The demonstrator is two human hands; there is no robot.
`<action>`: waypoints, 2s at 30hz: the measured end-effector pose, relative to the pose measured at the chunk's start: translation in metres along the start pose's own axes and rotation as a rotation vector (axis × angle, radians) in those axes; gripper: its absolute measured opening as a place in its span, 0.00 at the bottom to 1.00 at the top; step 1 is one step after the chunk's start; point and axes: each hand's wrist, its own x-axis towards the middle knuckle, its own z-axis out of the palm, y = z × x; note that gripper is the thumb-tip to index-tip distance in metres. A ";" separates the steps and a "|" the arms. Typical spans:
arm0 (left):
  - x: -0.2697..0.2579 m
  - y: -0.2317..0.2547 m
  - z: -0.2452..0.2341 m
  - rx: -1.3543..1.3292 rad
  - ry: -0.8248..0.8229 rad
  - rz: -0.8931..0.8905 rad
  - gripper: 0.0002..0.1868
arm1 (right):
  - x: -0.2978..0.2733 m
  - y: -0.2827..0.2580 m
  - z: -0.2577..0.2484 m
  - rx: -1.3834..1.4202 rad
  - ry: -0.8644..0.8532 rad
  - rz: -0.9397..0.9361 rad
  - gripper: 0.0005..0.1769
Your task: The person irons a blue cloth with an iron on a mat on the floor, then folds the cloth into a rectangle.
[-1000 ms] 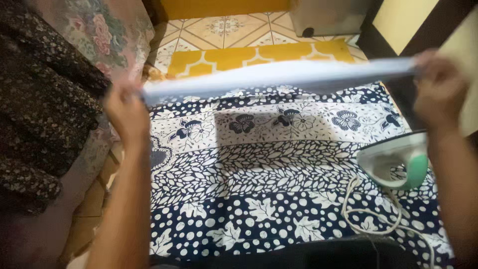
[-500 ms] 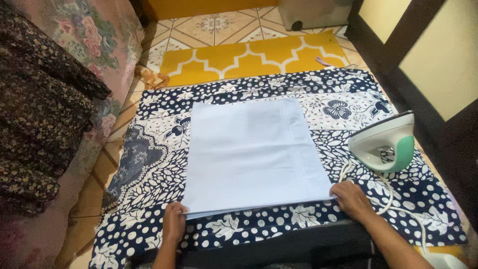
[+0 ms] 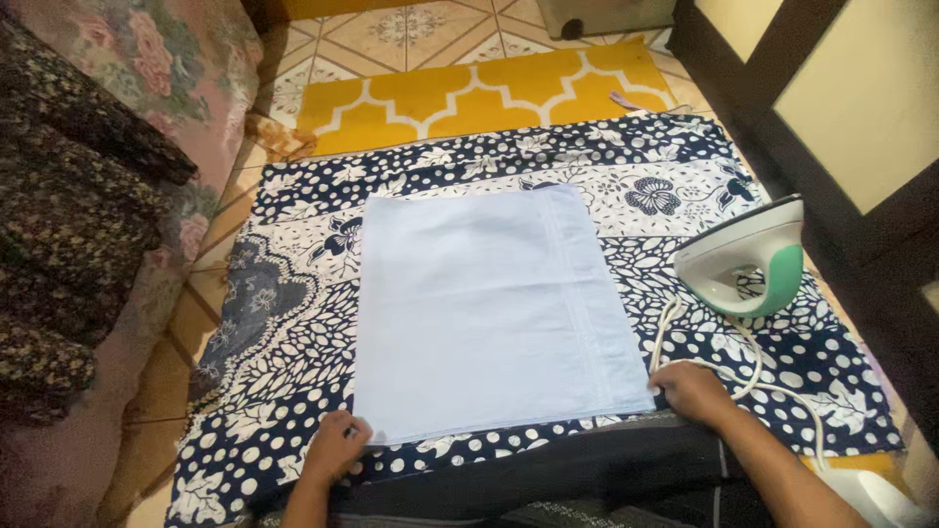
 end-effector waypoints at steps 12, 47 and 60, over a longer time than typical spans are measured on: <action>0.044 -0.044 0.046 -0.507 0.127 -0.282 0.28 | 0.053 0.129 -0.009 1.441 1.164 0.637 0.44; 0.008 0.008 0.018 -0.243 -0.028 -0.352 0.14 | 0.105 -0.161 -0.094 0.093 -0.134 -0.107 0.40; 0.002 -0.002 0.005 -0.498 0.733 -0.387 0.13 | 0.101 -0.446 -0.137 0.145 -0.068 -0.525 0.34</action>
